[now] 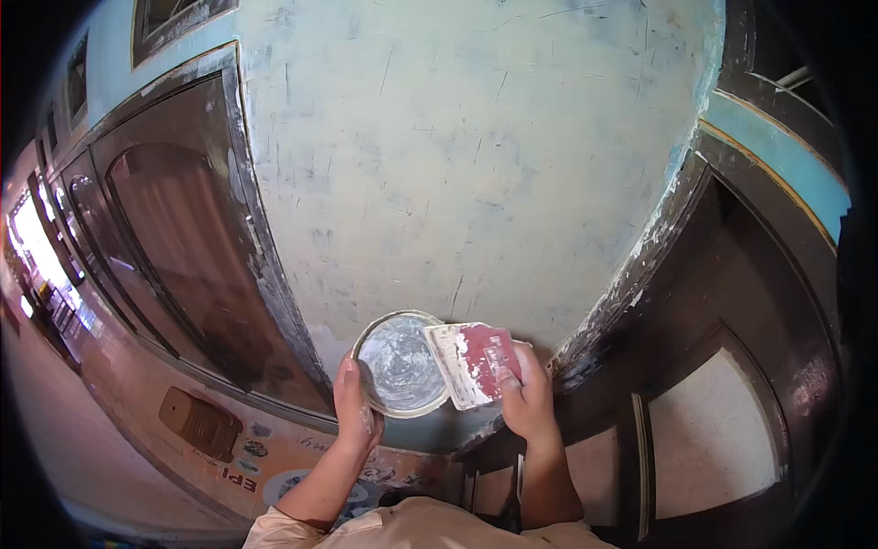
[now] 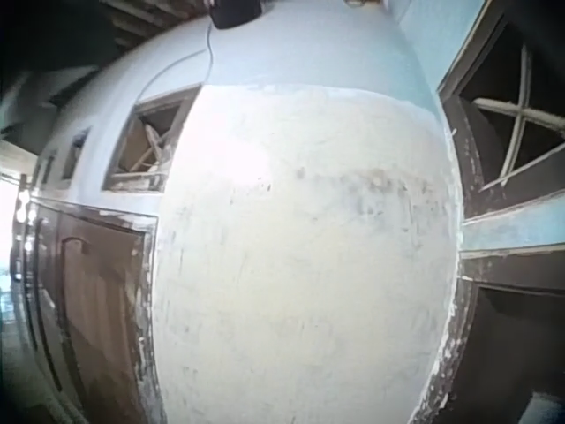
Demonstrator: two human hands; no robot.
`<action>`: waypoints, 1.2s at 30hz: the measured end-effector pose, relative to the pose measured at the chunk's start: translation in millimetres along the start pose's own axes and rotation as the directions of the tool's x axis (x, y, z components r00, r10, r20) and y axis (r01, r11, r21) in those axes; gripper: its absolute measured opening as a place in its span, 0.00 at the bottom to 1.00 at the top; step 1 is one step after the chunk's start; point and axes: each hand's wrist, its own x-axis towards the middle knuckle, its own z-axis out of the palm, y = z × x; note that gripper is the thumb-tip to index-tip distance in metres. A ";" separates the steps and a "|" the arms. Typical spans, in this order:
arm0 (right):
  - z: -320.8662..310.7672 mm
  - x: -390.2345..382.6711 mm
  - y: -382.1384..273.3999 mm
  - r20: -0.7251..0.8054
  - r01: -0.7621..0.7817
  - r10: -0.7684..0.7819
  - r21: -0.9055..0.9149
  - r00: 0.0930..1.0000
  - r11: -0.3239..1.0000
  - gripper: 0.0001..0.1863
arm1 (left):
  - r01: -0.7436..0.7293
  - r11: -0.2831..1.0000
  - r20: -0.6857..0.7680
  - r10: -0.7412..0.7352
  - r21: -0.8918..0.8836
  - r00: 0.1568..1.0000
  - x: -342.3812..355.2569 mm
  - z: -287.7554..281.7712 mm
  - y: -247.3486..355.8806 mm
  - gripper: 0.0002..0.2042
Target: The person applies wall putty to a surface using a putty knife, scooping the putty from a container.
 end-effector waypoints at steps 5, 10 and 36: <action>-2.9 0.9 -3.6 -0.096 0.312 -0.347 -0.269 0.933 0.911 0.16 | -0.084 0.996 0.041 0.082 0.026 0.996 -6.9 10.7 -0.6 0.23; -16.3 6.6 -33.7 -0.003 0.358 -0.386 -0.365 0.923 0.859 0.16 | -0.136 0.989 0.041 0.134 0.061 0.990 -10.1 18.6 6.1 0.24; -11.2 4.5 -37.8 0.254 0.637 -0.601 -0.485 0.758 0.599 0.14 | -0.118 0.914 0.264 0.013 0.388 0.965 5.3 33.8 44.4 0.20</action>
